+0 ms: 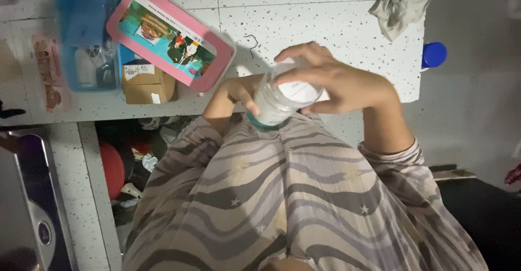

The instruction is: The person opens a plastic jar and removes its contents, then opens a pink container and a blue container, emptying their contents onto the table. They handle various small items including packets, tape, and cables, placing them on the table.

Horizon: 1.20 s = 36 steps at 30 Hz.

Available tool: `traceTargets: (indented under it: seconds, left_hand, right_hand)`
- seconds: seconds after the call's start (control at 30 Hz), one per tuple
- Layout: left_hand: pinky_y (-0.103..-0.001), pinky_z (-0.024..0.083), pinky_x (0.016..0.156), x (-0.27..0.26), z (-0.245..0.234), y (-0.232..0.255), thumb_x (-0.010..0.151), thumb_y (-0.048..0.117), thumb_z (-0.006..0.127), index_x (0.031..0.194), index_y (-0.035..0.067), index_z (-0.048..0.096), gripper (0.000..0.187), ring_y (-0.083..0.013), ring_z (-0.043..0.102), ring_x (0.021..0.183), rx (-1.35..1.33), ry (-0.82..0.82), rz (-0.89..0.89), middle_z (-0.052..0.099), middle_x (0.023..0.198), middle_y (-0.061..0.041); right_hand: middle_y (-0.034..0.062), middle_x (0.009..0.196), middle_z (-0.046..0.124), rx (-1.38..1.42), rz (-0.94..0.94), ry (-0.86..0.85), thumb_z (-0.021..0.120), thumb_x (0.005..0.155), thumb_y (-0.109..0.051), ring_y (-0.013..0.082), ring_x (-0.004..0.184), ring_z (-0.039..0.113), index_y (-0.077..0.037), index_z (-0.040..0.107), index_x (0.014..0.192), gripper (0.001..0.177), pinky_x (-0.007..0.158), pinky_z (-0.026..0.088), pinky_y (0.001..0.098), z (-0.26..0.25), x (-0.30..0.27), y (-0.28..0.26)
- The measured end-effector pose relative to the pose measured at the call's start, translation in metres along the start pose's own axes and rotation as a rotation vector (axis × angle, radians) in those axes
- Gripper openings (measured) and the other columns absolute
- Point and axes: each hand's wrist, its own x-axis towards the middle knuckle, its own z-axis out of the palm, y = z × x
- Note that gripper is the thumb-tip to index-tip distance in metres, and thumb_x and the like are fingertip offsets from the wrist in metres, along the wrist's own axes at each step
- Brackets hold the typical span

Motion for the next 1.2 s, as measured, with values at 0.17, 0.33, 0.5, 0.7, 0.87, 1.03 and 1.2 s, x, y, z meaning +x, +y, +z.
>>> traceTargets:
  seconds: [0.17, 0.33, 0.5, 0.7, 0.87, 1.03, 1.2]
  left_hand:
    - [-0.042, 0.043, 0.121, 0.017, 0.028, 0.008, 0.061, 0.021, 0.096, 0.156, 0.009, 0.038, 0.111, -0.0250, 0.050, 0.142, 0.336, 0.371, 0.170, 0.051, 0.152, -0.012]
    - [-0.046, 0.040, 0.124, 0.042, 0.055, 0.019, 0.065, 0.022, 0.101, 0.149, 0.017, 0.047, 0.100, -0.0273, 0.053, 0.144, 1.279, 0.883, 0.336, 0.056, 0.151, -0.006]
    - [-0.055, 0.031, 0.127, 0.047, 0.056, 0.005, 0.068, 0.024, 0.103, 0.146, 0.017, 0.043, 0.098, -0.0298, 0.045, 0.146, 1.429, 1.005, 0.590, 0.048, 0.153, -0.011]
    - [-0.048, 0.038, 0.128, 0.060, 0.051, -0.003, 0.073, 0.024, 0.104, 0.147, 0.013, 0.041, 0.098, -0.0305, 0.040, 0.151, 1.220, 1.139, 0.649, 0.042, 0.157, -0.010]
    - [-0.046, 0.041, 0.125, 0.067, 0.063, 0.003, 0.070, 0.021, 0.104, 0.149, 0.009, 0.041, 0.101, -0.0326, 0.042, 0.145, 1.179, 1.233, 0.603, 0.043, 0.151, -0.015]
    - [-0.046, 0.045, 0.120, 0.074, 0.063, -0.001, 0.069, 0.022, 0.106, 0.148, 0.009, 0.043, 0.102, -0.0299, 0.050, 0.140, 1.170, 1.189, 0.549, 0.048, 0.148, -0.010]
    - [-0.051, 0.035, 0.116, 0.082, 0.054, -0.015, 0.063, 0.029, 0.104, 0.147, 0.011, 0.041, 0.107, -0.0302, 0.045, 0.138, 1.421, 1.241, 0.543, 0.049, 0.147, -0.010]
  right_hand:
    - [0.0198, 0.152, 0.048, 0.525, 0.213, 0.234, 0.052, 0.095, -0.073, 0.0292, 0.137, 0.052, -0.011, 0.034, 0.157, 0.089, 0.109, 0.047, 0.0381, -0.005, -0.030, 0.037]
    - [0.0307, 0.133, 0.066, 1.597, 0.027, 0.685, 0.041, 0.105, -0.074, 0.0279, 0.108, 0.065, -0.006, 0.041, 0.156, 0.085, 0.097, 0.053, 0.0301, 0.051, -0.046, 0.094]
    - [0.0278, 0.124, 0.066, 1.780, 0.113, 0.852, 0.040, 0.103, -0.073, 0.0322, 0.106, 0.063, -0.002, 0.040, 0.154, 0.087, 0.096, 0.052, 0.0375, 0.105, -0.081, 0.148]
    - [0.0310, 0.153, 0.037, -0.026, 0.955, 0.643, 0.076, 0.095, -0.037, 0.0416, 0.133, 0.045, -0.004, 0.025, 0.161, 0.090, 0.106, 0.040, 0.0527, 0.144, -0.096, 0.228]
    - [0.0275, 0.158, 0.027, -0.421, 1.177, 0.643, 0.088, 0.082, -0.028, 0.0426, 0.142, 0.031, -0.009, 0.024, 0.161, 0.103, 0.112, 0.028, 0.0583, 0.156, -0.121, 0.263]
    - [0.0229, 0.160, 0.031, -0.481, 1.070, 0.690, 0.091, 0.081, -0.040, 0.0413, 0.146, 0.034, -0.014, 0.027, 0.162, 0.107, 0.114, 0.029, 0.0592, 0.159, -0.145, 0.287]
    - [0.0249, 0.161, 0.029, -0.540, 1.067, 0.653, 0.088, 0.088, -0.043, 0.0410, 0.148, 0.031, -0.013, 0.027, 0.163, 0.101, 0.115, 0.025, 0.0610, 0.164, -0.151, 0.289]
